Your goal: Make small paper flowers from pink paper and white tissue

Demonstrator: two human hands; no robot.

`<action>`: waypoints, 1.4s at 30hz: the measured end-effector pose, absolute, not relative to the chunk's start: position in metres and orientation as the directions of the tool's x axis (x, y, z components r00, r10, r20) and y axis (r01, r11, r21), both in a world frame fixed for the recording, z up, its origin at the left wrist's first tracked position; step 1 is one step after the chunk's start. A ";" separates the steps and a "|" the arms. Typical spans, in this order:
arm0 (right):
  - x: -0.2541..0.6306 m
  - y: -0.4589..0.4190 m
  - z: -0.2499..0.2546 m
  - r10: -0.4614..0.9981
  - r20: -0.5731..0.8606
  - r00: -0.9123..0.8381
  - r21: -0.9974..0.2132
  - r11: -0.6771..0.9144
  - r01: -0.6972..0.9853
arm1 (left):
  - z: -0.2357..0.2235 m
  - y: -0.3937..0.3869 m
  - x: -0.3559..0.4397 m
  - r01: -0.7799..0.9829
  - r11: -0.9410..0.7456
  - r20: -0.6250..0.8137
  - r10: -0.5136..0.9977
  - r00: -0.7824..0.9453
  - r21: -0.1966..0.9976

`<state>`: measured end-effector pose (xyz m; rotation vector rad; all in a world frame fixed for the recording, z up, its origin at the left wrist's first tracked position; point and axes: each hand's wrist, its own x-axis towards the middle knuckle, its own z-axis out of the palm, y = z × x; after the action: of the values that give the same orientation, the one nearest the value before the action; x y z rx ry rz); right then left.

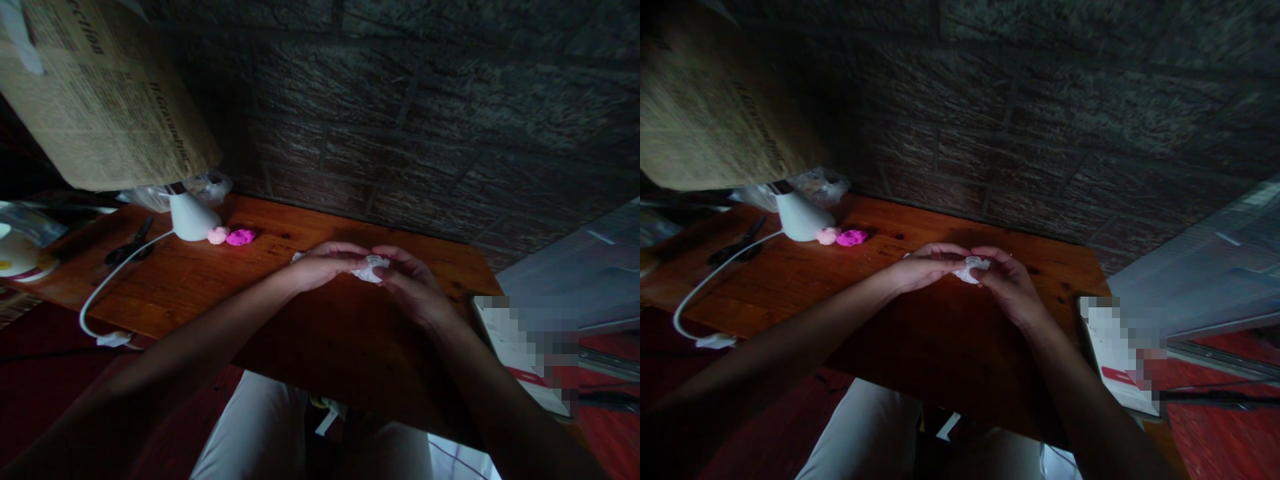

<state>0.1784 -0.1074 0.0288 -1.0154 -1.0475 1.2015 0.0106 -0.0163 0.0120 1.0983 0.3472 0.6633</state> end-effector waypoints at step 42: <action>0.183 -0.107 0.024 0.998 0.058 0.006 -0.995 0.059 -0.079 | 0.017 -0.016 0.007 -0.240 0.170 0.066 0.670 0.739 0.956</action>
<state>0.1834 -0.1071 0.0237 -1.1100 -1.1755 1.1998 0.0071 -0.0161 0.0170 1.2420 0.4171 0.6734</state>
